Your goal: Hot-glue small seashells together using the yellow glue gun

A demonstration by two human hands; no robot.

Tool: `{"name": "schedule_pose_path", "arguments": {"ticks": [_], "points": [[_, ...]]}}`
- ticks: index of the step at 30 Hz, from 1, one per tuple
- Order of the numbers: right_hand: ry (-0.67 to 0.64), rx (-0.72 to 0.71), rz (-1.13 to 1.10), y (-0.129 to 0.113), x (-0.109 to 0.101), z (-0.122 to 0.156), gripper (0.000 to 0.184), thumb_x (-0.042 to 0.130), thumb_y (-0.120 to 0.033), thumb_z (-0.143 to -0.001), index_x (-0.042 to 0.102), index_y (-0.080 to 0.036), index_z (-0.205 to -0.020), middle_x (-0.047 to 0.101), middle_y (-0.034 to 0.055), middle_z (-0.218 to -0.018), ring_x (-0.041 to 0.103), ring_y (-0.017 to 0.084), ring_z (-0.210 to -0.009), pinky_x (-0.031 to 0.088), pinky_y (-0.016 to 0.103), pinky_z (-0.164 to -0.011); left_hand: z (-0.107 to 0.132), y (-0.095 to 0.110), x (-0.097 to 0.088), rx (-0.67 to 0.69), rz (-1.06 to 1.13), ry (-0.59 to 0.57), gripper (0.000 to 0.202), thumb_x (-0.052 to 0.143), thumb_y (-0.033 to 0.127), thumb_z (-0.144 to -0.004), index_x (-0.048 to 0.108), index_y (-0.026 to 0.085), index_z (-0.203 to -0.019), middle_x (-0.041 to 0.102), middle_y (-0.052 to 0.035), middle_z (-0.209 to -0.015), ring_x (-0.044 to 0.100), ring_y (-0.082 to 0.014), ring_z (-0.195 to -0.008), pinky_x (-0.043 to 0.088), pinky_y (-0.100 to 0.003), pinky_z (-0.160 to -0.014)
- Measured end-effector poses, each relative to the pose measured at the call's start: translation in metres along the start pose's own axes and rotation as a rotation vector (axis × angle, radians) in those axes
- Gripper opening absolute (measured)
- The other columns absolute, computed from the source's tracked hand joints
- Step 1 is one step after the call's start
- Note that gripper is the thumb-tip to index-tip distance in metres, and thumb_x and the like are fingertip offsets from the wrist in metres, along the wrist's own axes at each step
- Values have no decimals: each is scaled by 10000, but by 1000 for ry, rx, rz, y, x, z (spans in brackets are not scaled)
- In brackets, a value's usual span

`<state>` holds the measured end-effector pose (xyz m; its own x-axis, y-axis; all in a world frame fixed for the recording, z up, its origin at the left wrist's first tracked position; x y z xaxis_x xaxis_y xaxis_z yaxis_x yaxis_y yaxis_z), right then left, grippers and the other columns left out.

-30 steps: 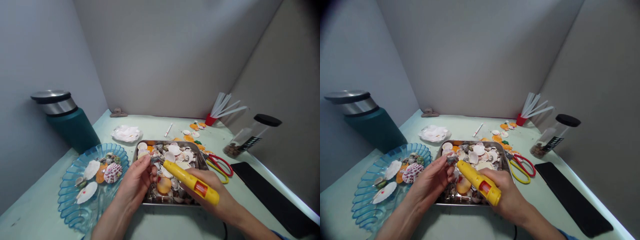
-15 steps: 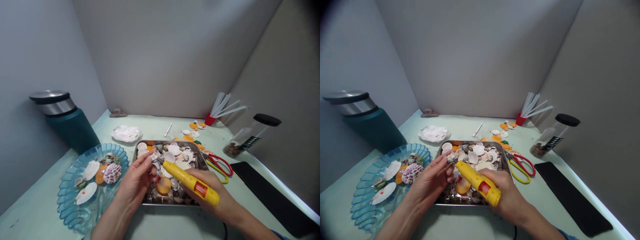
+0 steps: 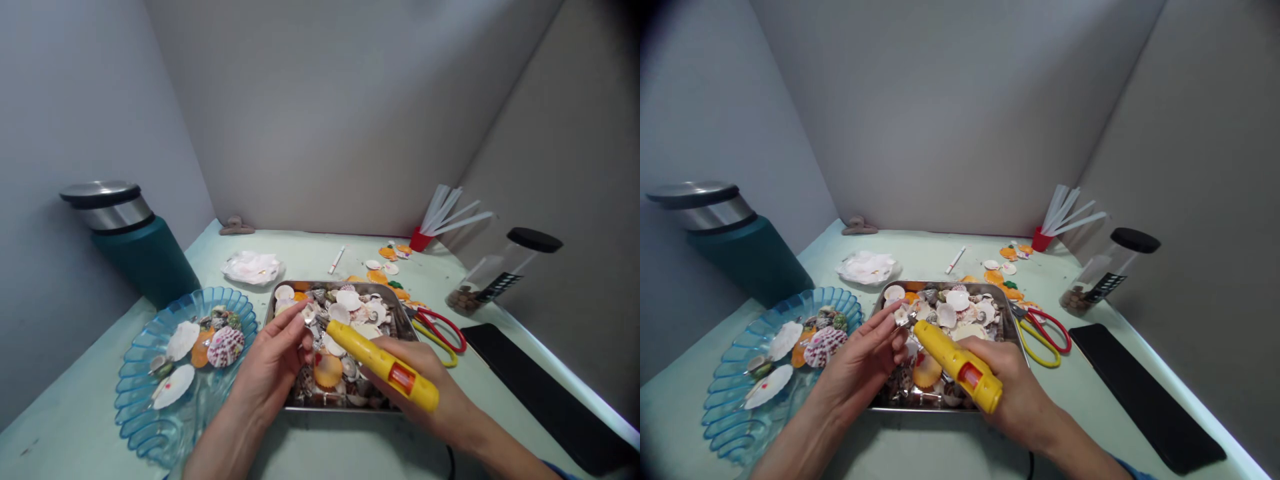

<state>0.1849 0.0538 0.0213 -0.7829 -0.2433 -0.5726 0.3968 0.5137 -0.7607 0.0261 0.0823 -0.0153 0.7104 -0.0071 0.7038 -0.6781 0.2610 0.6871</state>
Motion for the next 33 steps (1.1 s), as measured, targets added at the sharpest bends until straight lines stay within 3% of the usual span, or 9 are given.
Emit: {"name": "schedule_pose_path", "arguments": {"ticks": [14, 33], "points": [[13, 3, 0, 0, -1, 2, 117, 567, -126, -799, 585, -190, -896, 602, -12, -757, 520, 124, -637, 380, 225, -591, 0, -2, -1, -9, -2, 9, 262, 657, 169, -774, 659, 163, -1037, 541, 13, -608, 478, -70, -526, 415, -195, -489], [25, 0, 12, 1, -1, 1, 61, 589, -194, -807, 583, -185, -867, 603, -2, -739, 515, 131, -610, 381, 230, -574, 1, -1, 0, -7, -17, 13, 236, 651, 209, -785, 619, 144, -1009, 536, 18, -655, 469, -68, -542, 408, -199, -496]]}}
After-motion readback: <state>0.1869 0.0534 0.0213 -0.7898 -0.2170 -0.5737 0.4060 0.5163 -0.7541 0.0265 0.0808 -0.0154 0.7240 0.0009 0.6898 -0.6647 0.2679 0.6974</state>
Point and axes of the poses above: each hand's wrist, its own z-axis away from the middle knuckle, its own x-axis out of the palm, y = z × x, the point moved 8 cm from there along -z, towards the middle knuckle
